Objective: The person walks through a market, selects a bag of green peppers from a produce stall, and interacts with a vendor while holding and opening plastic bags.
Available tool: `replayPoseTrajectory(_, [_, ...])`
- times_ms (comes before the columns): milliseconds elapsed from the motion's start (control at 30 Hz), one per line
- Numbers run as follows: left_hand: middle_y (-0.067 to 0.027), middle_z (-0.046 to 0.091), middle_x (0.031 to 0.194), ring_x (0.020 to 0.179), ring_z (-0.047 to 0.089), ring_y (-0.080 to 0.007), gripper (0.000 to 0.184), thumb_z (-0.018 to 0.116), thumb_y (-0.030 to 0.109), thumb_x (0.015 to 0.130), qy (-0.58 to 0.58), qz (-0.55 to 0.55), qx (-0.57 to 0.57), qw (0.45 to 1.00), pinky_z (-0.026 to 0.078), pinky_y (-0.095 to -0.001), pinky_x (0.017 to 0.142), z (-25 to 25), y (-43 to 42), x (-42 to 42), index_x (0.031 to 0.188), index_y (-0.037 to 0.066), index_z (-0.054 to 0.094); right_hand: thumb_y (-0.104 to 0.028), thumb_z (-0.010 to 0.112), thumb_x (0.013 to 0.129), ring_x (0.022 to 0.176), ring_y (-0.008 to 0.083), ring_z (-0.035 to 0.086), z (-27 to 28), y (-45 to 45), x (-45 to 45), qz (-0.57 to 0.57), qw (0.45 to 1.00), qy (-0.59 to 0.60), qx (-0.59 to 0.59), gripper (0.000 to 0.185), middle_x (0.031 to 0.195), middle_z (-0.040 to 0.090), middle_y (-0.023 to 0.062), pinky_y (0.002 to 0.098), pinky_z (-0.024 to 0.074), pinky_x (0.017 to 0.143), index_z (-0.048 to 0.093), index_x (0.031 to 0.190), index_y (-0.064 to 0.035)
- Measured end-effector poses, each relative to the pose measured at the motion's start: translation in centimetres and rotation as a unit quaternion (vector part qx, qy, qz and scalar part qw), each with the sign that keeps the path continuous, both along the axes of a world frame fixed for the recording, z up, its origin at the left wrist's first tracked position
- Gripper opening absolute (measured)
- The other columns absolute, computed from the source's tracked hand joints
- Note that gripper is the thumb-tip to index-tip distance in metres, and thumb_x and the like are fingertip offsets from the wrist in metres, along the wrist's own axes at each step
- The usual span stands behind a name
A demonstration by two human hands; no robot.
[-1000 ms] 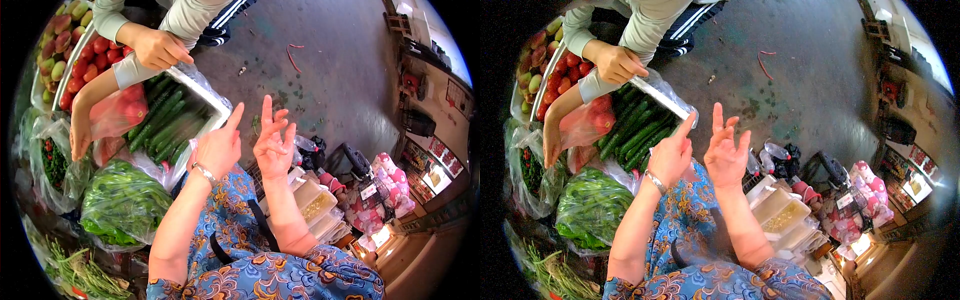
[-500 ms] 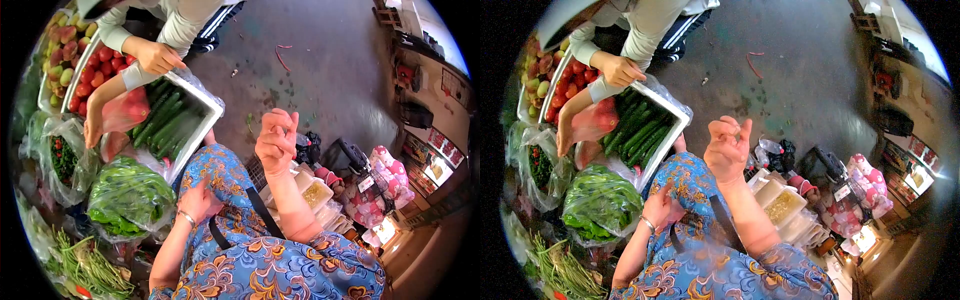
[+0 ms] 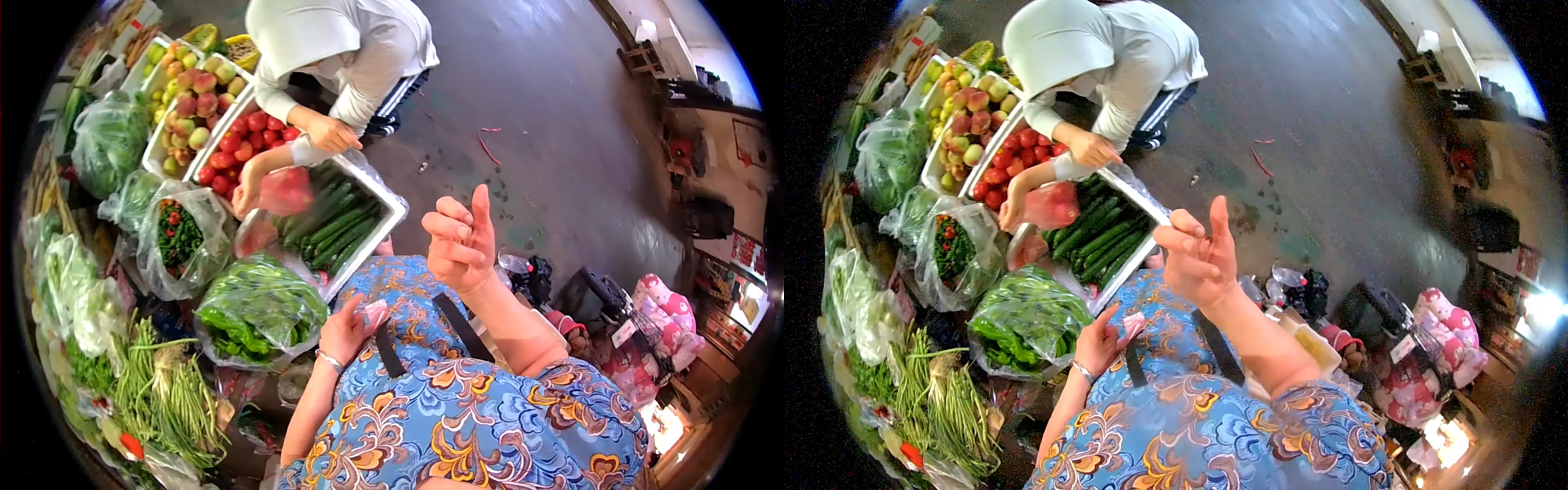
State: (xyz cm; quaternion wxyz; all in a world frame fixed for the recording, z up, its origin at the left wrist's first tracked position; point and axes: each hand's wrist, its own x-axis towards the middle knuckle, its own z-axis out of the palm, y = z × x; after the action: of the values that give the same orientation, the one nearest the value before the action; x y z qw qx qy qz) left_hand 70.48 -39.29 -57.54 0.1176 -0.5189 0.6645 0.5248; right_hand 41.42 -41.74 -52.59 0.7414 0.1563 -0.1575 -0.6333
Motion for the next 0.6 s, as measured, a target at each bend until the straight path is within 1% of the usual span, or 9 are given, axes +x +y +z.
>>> replayPoseTrajectory(167, [-0.0185, 0.062, 0.07, 0.065, 0.062, -0.0364, 0.046, 0.06, 0.008, 0.079, 0.043, 0.041, -0.073, 0.996, 0.049, -0.0431, 0.06, 1.3, 0.7, 0.8, 0.125, 0.017, 0.058, -0.06, 0.039, 0.096, 0.042, 0.0052, 0.043, 2.2, -0.6, 1.9, 0.042, 0.999, -0.011, -0.033, 0.051, 0.088, 0.049, 0.0042, 0.0204, 0.0315, 0.039, 0.045, 0.086, -0.0097])
replayPoseTrajectory(267, [-0.0174, 0.061, 0.067, 0.061, 0.06, -0.0347, 0.045, 0.061, 0.009, 0.079, 0.053, 0.065, -0.073, 0.994, 0.048, -0.041, 0.058, 2.5, 0.8, 1.5, 0.123, 0.016, 0.059, -0.06, 0.04, 0.096, 0.042, 0.0047, 0.043, 3.4, -0.6, 3.3, 0.075, 0.995, -0.026, -0.059, 0.051, 0.088, 0.049, 0.0035, 0.0198, 0.0306, 0.039, 0.045, 0.086, -0.01])
replayPoseTrajectory(300, [-0.0161, 0.059, 0.064, 0.058, 0.058, -0.0324, 0.037, 0.061, 0.01, 0.081, 0.076, 0.094, -0.09, 0.989, 0.046, -0.0388, 0.056, 2.9, 1.1, 1.7, 0.117, 0.014, 0.062, -0.06, 0.04, 0.096, 0.042, 0.0045, 0.043, 3.6, -0.6, 3.9, 0.089, 0.994, -0.022, -0.062, 0.051, 0.088, 0.049, 0.0031, 0.0196, 0.0304, 0.039, 0.045, 0.086, -0.0102])
replayPoseTrajectory(400, [-0.0145, 0.056, 0.062, 0.056, 0.057, -0.0302, 0.026, 0.061, 0.009, 0.082, 0.1, 0.106, -0.126, 0.981, 0.046, -0.0365, 0.055, 4.6, 1.7, 2.9, 0.108, 0.012, 0.064, -0.06, 0.04, 0.096, 0.043, 0.0037, 0.044, 4.8, -0.2, 5.9, 0.118, 0.991, -0.007, -0.06, 0.05, 0.087, 0.048, 0.0017, 0.0195, 0.0291, 0.039, 0.045, 0.085, -0.0114])
replayPoseTrajectory(433, [-0.012, 0.054, 0.062, 0.055, 0.055, -0.0261, 0.016, 0.062, 0.006, 0.083, 0.113, 0.129, -0.14, 0.975, 0.045, -0.0337, 0.054, 5.7, 1.8, 3.1, 0.099, 0.008, 0.064, -0.06, 0.04, 0.096, 0.043, 0.0033, 0.044, 5.2, -0.1, 6.7, 0.134, 0.99, -0.008, -0.049, 0.05, 0.086, 0.048, 0.001, 0.0196, 0.0283, 0.039, 0.045, 0.085, -0.0118])
replayPoseTrajectory(467, [-0.012, 0.054, 0.062, 0.055, 0.055, -0.0261, 0.016, 0.062, 0.006, 0.083, 0.109, 0.142, -0.146, 0.973, 0.045, -0.0337, 0.054, 7.0, 2.0, 3.3, 0.099, 0.008, 0.064, -0.061, 0.04, 0.095, 0.043, 0.003, 0.044, 5.7, 0.1, 7.5, 0.152, 0.988, -0.009, -0.037, 0.05, 0.086, 0.048, 0.0003, 0.0197, 0.0275, 0.039, 0.045, 0.085, -0.0121])
replayPoseTrajectory(533, [-0.0101, 0.056, 0.067, 0.058, 0.054, -0.0213, 0.014, 0.063, 0.001, 0.082, 0.179, 0.219, -0.209, 0.936, 0.044, -0.031, 0.056, 9.7, 2.2, 3.5, 0.095, 0.005, 0.064, -0.061, 0.041, 0.095, 0.043, 0.0027, 0.043, 6.8, 0.8, 9.4, 0.187, 0.981, -0.006, -0.043, 0.05, 0.086, 0.047, -0.0007, 0.0197, 0.0263, 0.039, 0.045, 0.084, -0.0127])
replayPoseTrajectory(567, [-0.01, 0.059, 0.076, 0.065, 0.056, -0.0179, 0.013, 0.064, -0.002, 0.082, 0.224, 0.246, -0.217, 0.918, 0.045, -0.0281, 0.061, 11.1, 2.2, 3.8, 0.095, 0.002, 0.064, -0.059, 0.04, 0.096, 0.043, 0.0023, 0.045, 7.5, 1.2, 10.5, 0.21, 0.977, -0.011, -0.027, 0.049, 0.085, 0.048, -0.0001, 0.0199, 0.0242, 0.04, 0.044, 0.084, -0.0122])
replayPoseTrajectory(600, [-0.0112, 0.061, 0.087, 0.076, 0.058, -0.0175, 0.017, 0.065, -0.002, 0.082, 0.212, 0.236, -0.233, 0.919, 0.046, -0.0253, 0.069, 13.6, 1.8, 4.0, 0.098, 0.002, 0.065, -0.058, 0.04, 0.097, 0.042, 0.0018, 0.048, 8.0, 1.5, 11.4, 0.232, 0.972, -0.015, -0.012, 0.048, 0.085, 0.048, 0.0005, 0.0202, 0.022, 0.04, 0.042, 0.084, -0.0118])
